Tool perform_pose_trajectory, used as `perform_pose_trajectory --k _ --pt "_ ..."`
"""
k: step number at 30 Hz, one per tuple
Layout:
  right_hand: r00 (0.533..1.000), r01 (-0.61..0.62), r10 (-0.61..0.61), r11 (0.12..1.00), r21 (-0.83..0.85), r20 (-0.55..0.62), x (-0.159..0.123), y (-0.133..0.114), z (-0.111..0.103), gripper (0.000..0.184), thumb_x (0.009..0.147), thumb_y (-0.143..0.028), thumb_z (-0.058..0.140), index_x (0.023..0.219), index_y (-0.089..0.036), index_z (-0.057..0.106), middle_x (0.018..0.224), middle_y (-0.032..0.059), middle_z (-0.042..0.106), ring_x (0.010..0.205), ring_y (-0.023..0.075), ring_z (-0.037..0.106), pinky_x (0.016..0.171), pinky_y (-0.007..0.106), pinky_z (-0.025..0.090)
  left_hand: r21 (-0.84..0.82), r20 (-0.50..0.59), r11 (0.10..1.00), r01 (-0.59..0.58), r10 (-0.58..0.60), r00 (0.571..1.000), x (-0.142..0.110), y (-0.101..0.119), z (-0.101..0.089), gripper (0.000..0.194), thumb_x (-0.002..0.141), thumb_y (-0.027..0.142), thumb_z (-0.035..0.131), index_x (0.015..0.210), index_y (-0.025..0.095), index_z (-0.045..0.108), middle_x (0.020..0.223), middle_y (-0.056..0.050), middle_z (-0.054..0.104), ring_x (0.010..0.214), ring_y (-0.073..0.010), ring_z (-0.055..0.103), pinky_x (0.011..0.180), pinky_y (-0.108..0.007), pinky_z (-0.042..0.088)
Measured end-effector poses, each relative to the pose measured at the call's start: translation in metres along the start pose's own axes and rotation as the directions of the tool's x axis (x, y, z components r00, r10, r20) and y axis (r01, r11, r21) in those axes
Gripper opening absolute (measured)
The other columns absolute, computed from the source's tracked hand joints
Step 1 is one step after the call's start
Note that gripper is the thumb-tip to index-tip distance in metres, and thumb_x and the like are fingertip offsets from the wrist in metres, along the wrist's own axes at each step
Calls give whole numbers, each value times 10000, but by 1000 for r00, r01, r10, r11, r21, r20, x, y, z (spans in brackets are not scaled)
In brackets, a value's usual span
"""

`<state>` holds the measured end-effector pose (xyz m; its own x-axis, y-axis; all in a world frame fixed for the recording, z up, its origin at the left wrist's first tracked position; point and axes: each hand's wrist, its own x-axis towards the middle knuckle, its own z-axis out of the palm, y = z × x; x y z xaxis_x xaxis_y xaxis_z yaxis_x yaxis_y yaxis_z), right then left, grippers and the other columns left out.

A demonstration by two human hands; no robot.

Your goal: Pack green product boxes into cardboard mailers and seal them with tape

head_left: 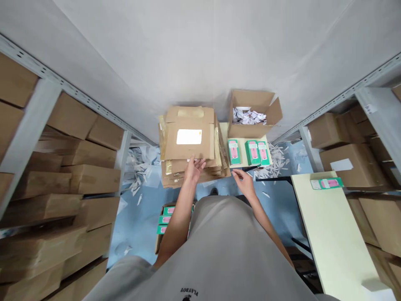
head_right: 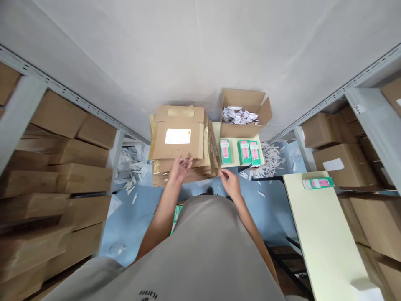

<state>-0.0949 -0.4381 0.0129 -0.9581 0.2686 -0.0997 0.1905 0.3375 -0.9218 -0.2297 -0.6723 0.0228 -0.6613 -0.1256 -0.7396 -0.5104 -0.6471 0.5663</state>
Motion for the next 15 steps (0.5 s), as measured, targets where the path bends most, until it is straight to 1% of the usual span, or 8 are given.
perform_pose_trajectory --k 1,3,5,6,8,11,13,15 --pt "1000 -3 3 1000 0 -4 -2 0 1 472 990 -659 674 1127 -243 847 1170 134 882 1083 342 848 1041 524 679 0 0 1000 -2 2 1000 1 1 0 361 1006 453 869 992 213 600 972 -49 741 847 -164 805 764 -252 625" --pt "1000 -10 10 1000 5 -17 -7 1 1 467 985 -655 671 1118 -245 849 1162 135 884 1078 350 850 1038 538 679 11 7 1000 -28 28 1000 3 3 2 353 994 440 881 982 217 608 910 -18 731 725 -123 756 669 -214 574" --pt "999 -15 15 1000 17 -36 -11 2 1 468 980 -658 667 1106 -247 852 1156 135 885 1075 356 851 1031 547 680 10 12 996 -83 83 996 6 8 6 372 961 418 915 929 218 602 797 30 683 586 -79 650 579 -186 498" --pt "999 -16 17 1000 25 -46 -12 2 1 470 977 -661 666 1102 -248 853 1153 135 886 1075 357 852 1028 549 682 2 11 993 -119 119 993 8 11 9 394 933 402 941 897 218 594 751 49 654 555 -67 607 559 -179 471" --pt "998 -22 25 999 42 -66 -16 1 -3 473 977 -666 670 1106 -250 854 1152 133 887 1077 355 855 1030 544 684 -22 -2 979 -201 201 980 10 16 15 434 867 357 993 842 213 584 704 65 617 565 -61 583 565 -170 455" --pt "993 -38 45 997 66 -112 -22 -2 -14 478 987 -666 676 1138 -249 855 1169 133 886 1096 350 855 1045 538 683 -17 27 943 -333 333 942 7 18 21 419 777 319 1034 838 199 637 752 46 666 672 -75 635 637 -177 480" --pt "982 -44 57 996 74 -183 -27 -4 -29 481 997 -666 677 1152 -248 855 1185 132 885 1110 346 852 1057 536 680 16 98 911 -412 408 908 1 14 25 416 729 349 1045 841 193 675 773 37 688 711 -86 642 681 -197 489" --pt "954 -49 67 996 70 -291 -35 -6 -49 481 1006 -669 681 1155 -246 856 1194 131 883 1117 343 848 1067 535 674 63 194 882 -468 449 872 -7 5 33 429 699 409 1049 848 191 711 784 28 705 742 -104 651 724 -223 502"
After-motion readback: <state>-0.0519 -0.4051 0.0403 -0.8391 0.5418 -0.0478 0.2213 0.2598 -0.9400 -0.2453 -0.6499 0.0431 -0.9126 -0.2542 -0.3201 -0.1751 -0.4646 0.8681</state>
